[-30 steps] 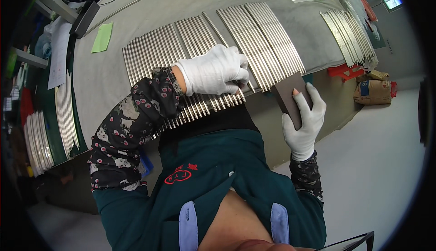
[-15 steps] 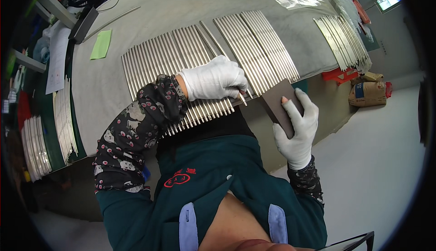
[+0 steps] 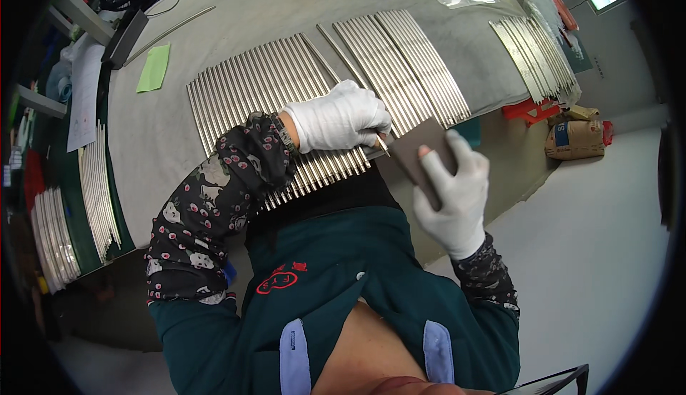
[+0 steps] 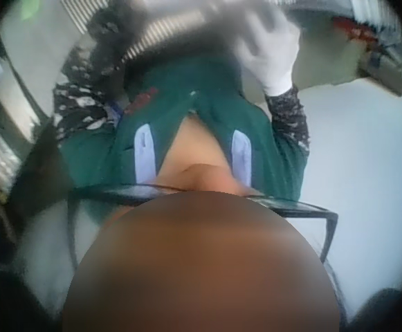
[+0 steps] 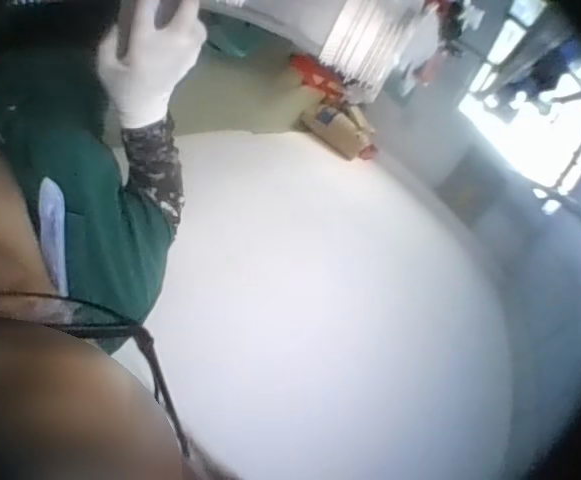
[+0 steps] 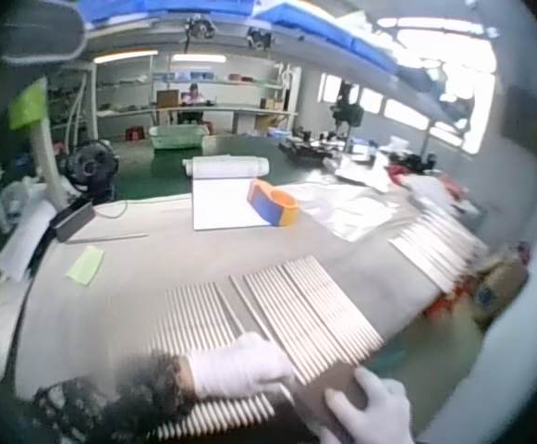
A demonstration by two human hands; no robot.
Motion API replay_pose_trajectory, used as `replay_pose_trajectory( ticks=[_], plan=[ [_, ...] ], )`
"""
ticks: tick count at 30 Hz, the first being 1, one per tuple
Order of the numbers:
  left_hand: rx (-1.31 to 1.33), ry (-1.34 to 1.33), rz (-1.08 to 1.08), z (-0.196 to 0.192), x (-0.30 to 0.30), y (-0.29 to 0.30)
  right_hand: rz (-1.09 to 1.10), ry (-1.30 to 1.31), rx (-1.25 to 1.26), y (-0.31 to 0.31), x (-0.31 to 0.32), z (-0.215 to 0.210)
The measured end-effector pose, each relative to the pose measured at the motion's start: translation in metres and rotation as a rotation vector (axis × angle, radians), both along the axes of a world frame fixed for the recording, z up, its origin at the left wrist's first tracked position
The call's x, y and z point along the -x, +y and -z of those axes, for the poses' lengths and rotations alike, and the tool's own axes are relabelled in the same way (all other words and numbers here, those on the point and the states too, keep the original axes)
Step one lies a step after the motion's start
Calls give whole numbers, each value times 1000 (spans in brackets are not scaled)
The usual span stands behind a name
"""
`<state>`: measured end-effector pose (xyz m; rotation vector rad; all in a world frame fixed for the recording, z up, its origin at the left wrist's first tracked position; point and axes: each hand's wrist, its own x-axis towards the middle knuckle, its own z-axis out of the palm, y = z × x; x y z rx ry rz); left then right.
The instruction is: Sanding the ends of multiple metal rods and placing them into a plastic bag for packaging.
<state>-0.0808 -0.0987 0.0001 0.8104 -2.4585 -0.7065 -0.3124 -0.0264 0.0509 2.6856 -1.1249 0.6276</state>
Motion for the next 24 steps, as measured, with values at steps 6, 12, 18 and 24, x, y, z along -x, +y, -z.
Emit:
replay_pose_trajectory(
  ticks=[6, 12, 18, 24],
  plan=[
    [-55, -22, -24, -4, 2, 1, -183, 27, -131, 21, -9, 7],
    [-32, -30, -36, -4, 0, 2, -25, -12, 1, 5, 1, -11],
    [-45, -74, -52, -5, 0, -1, 161, 18, 106, -16, 7, -3],
    [-38, -56, -65, -3, 0, 4, 70, 53, 17, -4, -1, -1]
  ],
)
